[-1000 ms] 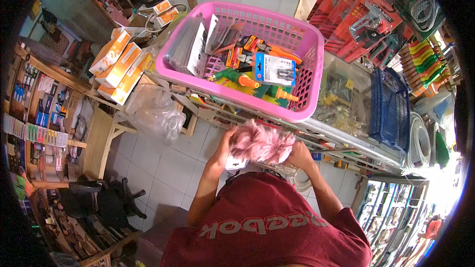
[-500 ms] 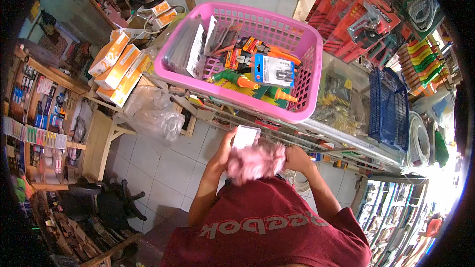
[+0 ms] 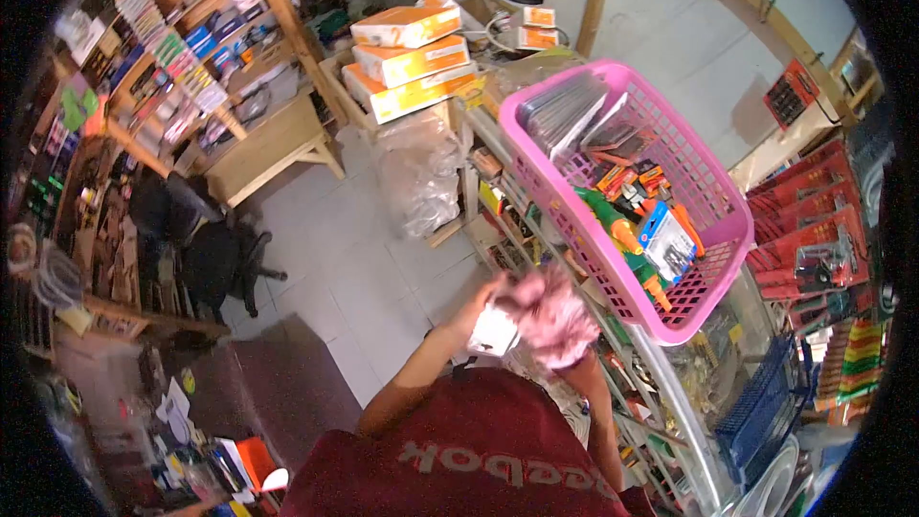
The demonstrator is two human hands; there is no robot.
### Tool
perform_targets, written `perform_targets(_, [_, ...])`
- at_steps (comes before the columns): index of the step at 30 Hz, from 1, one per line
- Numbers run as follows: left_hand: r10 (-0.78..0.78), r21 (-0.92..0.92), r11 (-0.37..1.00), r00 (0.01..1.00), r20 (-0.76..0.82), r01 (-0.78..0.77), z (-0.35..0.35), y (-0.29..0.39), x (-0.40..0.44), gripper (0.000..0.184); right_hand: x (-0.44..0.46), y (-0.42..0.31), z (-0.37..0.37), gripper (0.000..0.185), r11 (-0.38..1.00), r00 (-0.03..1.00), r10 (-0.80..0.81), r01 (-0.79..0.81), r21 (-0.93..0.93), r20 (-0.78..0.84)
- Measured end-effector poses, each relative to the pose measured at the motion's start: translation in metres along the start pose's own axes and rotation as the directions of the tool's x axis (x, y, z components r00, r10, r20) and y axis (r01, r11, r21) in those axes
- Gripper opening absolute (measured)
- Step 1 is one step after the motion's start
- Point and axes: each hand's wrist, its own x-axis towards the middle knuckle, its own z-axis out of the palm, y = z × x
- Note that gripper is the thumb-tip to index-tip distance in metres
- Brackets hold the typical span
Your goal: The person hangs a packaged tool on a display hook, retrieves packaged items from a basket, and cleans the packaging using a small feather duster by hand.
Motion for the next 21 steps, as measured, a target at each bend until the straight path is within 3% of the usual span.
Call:
perform_targets(1, [0.084, -0.103, 0.99, 0.986, -0.145, -0.099, 0.02, 0.006, -0.003, 0.047, 0.003, -0.011, 0.0, 0.053, 0.998, 0.999, 0.052, -0.051, -0.022, 0.007])
perform_targets(3, [0.193, -0.136, 0.966, 0.964, -0.181, -0.219, 0.016, 0.009, -0.014, 0.043, 0.007, -0.027, -0.002, 0.036, 1.0, 0.997, -0.003, 0.001, 0.022, 0.074])
perform_targets(5, [0.312, -0.113, 0.931, 0.916, -0.253, -0.348, 0.012, 0.01, -0.022, 0.044, 0.021, 0.002, 0.001, 0.019, 0.969, 0.948, -0.013, -0.067, 0.236, 0.319])
perform_targets(6, [0.346, -0.066, 0.922, 0.887, -0.307, -0.383, 0.011, 0.012, -0.026, 0.046, 0.021, 0.01, 0.006, 0.011, 0.807, 0.954, -0.077, -0.11, 0.58, 0.289])
perform_targets(8, [0.443, 0.006, 0.879, 0.81, -0.385, -0.477, 0.021, 0.011, -0.032, 0.049, 0.024, 0.003, 0.014, 0.003, 0.794, 0.997, -0.039, -0.01, 0.608, 0.067])
perform_targets(9, [0.503, 0.034, 0.842, 0.762, -0.408, -0.538, 0.037, 0.013, -0.036, 0.05, 0.015, -0.026, 0.002, 0.006, 0.744, 0.984, 0.051, -0.153, 0.651, 0.173])
perform_targets(10, [0.561, 0.065, 0.801, 0.709, -0.426, -0.595, 0.052, 0.013, -0.037, 0.052, 0.012, -0.02, 0.004, 0.011, 0.749, 0.985, -0.011, -0.104, 0.654, 0.17])
perform_targets(12, [0.627, 0.067, 0.752, 0.68, -0.379, -0.656, 0.074, 0.006, -0.041, 0.054, -0.002, -0.045, 0.003, 0.017, 0.59, 0.991, -0.008, -0.103, 0.801, 0.133])
perform_targets(15, [0.704, 0.089, 0.672, 0.597, -0.384, -0.735, 0.09, -0.009, -0.036, 0.053, -0.01, -0.016, 0.006, 0.023, 0.787, 0.984, -0.013, -0.101, 0.609, 0.18])
perform_targets(17, [0.72, 0.089, 0.648, 0.571, -0.395, -0.756, 0.101, -0.016, -0.036, 0.058, -0.017, -0.015, -0.001, 0.026, 0.854, 0.963, 0.1, -0.212, 0.475, 0.25])
perform_targets(20, [0.695, 0.034, 0.635, 0.552, -0.462, -0.772, 0.1, -0.032, -0.035, 0.062, -0.02, -0.01, -0.01, 0.029, 0.858, 0.939, 0.213, -0.312, 0.409, 0.27])
perform_targets(21, [0.735, 0.115, 0.625, 0.532, -0.421, -0.772, 0.102, -0.033, -0.034, 0.066, -0.021, -0.008, -0.013, 0.029, 0.846, 0.934, 0.24, -0.335, 0.414, 0.264])
